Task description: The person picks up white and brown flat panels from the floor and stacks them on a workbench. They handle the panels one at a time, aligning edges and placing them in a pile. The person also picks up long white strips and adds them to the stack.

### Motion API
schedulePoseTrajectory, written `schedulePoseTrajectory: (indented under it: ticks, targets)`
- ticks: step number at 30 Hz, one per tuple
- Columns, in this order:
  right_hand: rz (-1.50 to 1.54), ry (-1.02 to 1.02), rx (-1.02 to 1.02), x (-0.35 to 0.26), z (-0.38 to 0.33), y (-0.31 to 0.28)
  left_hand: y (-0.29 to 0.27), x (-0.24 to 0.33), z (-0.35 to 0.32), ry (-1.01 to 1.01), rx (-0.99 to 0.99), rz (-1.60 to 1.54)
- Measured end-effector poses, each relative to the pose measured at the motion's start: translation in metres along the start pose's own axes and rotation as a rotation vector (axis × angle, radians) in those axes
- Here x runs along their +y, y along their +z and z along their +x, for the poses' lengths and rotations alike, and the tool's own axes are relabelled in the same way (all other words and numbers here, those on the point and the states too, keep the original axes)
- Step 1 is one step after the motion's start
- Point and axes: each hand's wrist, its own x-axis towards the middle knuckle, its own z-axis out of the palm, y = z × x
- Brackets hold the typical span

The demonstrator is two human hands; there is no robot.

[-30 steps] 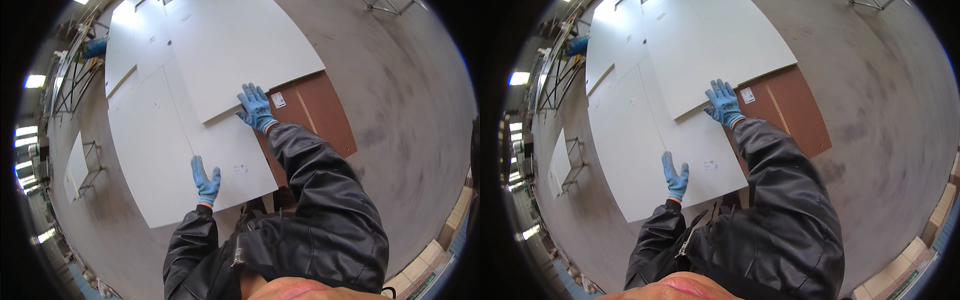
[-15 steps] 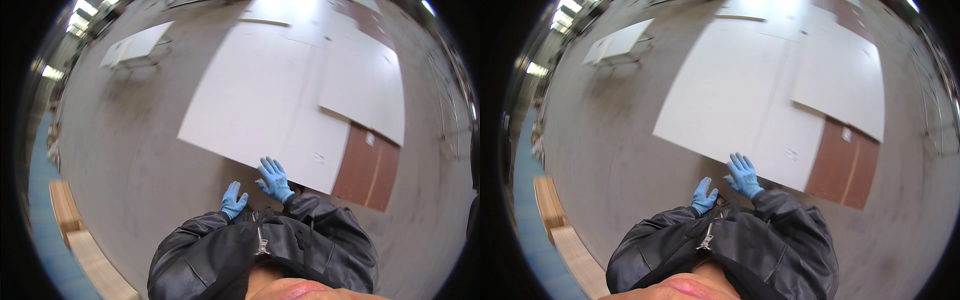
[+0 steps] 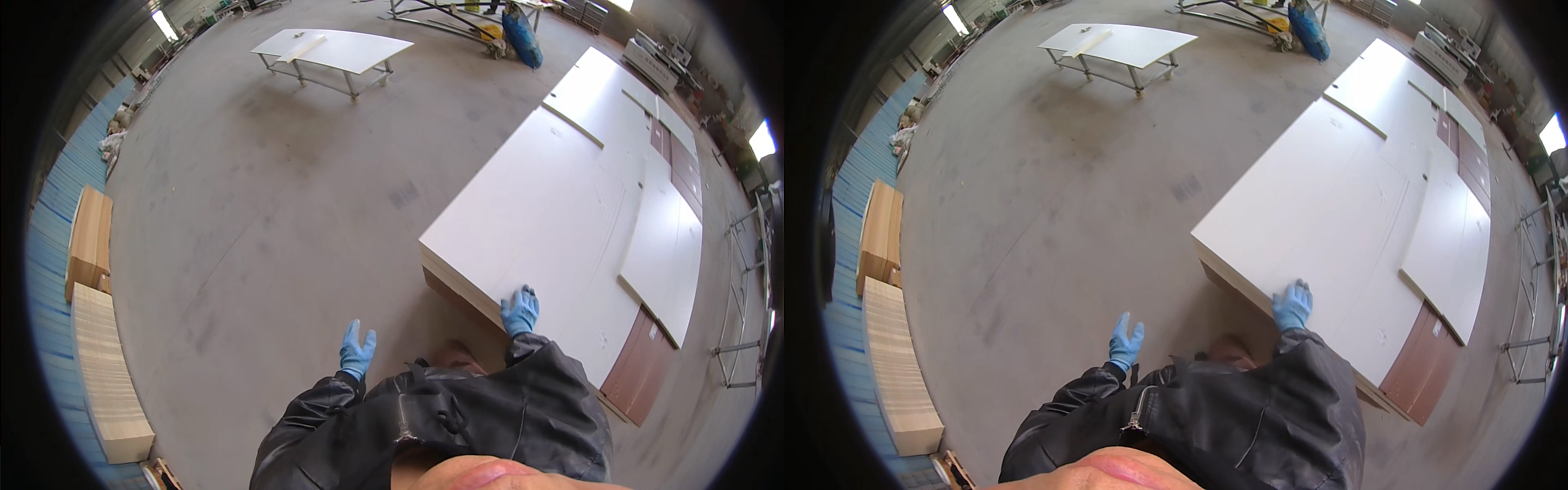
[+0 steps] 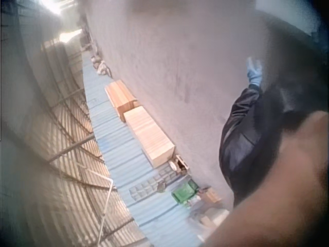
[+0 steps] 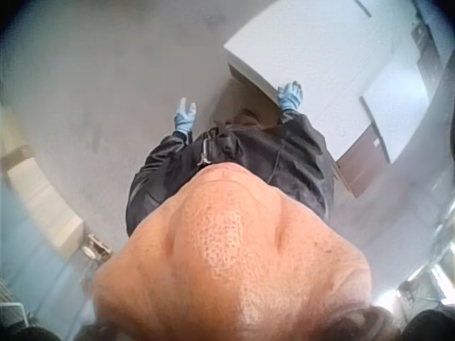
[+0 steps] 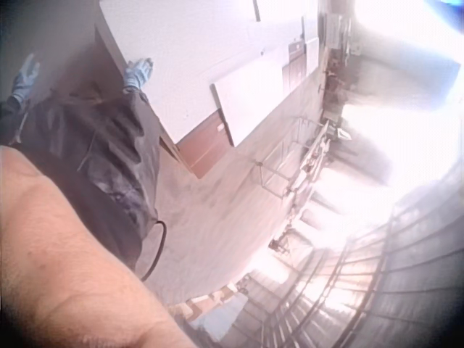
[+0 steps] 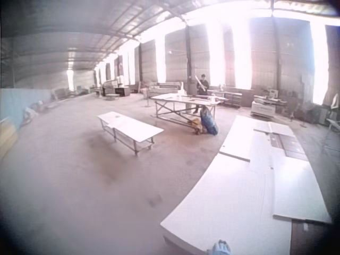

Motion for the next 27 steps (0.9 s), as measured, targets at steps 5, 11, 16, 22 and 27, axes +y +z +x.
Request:
schedulePoseTrajectory:
  ticks: [5,11,16,22,27]
  targets:
    - [-0.055,-0.015,-0.064,0.005,-0.005,0.02,-0.002,0.011,0.113,0.077,-0.055,-0.104]
    - [-0.258,-0.098,-0.139,0.005,0.004,0.019,-0.009,0.013,0.262,0.195,-0.225,0.004]
    - [-0.324,-0.042,-0.28,-0.036,0.083,0.011,-0.053,-0.037,0.379,-0.157,-0.435,0.08]
    - [-0.182,0.055,-0.62,-0.151,0.275,0.028,-0.102,-0.157,0.481,-0.688,-0.378,-0.004]
    - [-0.021,0.067,-0.804,-0.302,0.424,0.055,-0.125,-0.232,0.616,-0.688,-0.611,0.627]
